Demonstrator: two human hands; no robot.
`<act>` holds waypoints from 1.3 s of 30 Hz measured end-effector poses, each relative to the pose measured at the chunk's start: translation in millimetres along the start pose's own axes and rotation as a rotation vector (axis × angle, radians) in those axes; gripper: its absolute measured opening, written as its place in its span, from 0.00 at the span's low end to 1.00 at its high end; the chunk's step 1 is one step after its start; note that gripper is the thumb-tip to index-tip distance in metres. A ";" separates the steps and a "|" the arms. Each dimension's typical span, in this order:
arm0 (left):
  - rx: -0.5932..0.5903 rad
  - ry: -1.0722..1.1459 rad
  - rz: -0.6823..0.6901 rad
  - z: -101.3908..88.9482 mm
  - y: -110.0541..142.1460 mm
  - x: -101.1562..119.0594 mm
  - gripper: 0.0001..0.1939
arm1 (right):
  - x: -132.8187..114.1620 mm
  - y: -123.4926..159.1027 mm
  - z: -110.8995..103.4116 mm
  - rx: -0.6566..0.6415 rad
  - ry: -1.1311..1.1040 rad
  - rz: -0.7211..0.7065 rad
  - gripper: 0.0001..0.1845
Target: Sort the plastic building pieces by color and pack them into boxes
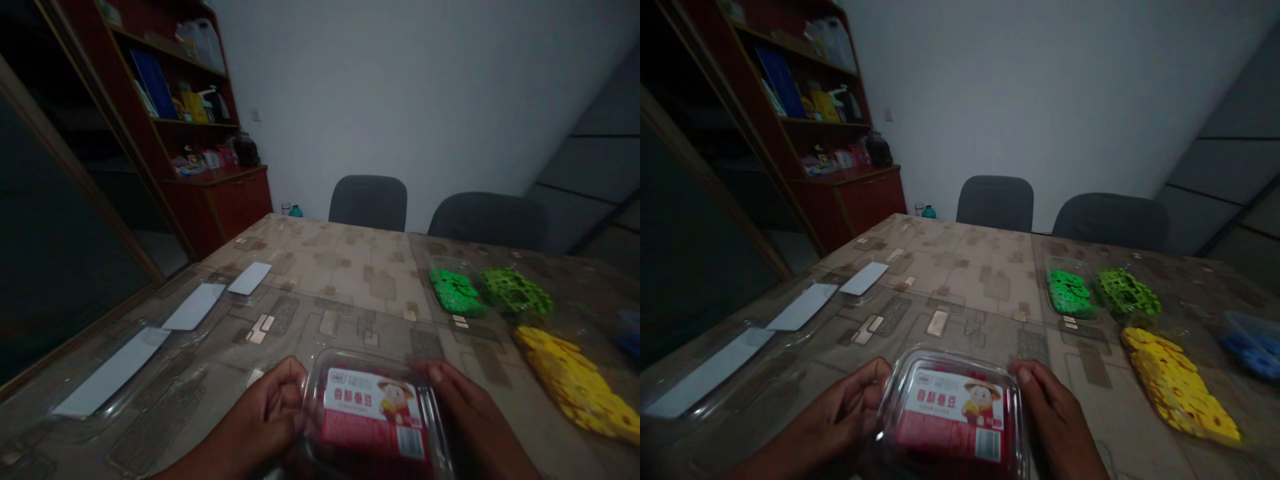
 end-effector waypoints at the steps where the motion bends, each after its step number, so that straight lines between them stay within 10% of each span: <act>1: 0.005 0.002 0.005 0.7 -2.0 -2.5 0.21 | -0.8 1.5 0.2 -0.013 -0.020 0.034 0.29; 10: 0.098 -0.305 -0.090 -10.0 1.7 10.1 0.32 | -3.1 -3.0 -1.3 -0.090 0.098 0.030 0.25; 14: 0.214 -0.580 -0.047 -10.8 -5.5 28.8 0.23 | -3.8 -1.9 1.4 -0.073 0.083 0.030 0.25; 22: 0.216 -0.328 0.029 -17.6 -40.4 -7.4 0.20 | -6.6 6.3 11.3 0.013 -0.014 0.034 0.27; 39: 0.264 -0.096 0.053 -13.2 -30.4 -30.6 0.19 | -2.5 0.3 10.1 -0.089 -0.090 0.069 0.31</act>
Point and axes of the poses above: each hand's wrist, its own y-axis away from the middle knuckle, its own z-axis out of the palm, x = y × z, the point moved 2 cm from there along -y, towards the middle knuckle, and after that the axes turned 13 degrees about -x, right-handed, at the moved point
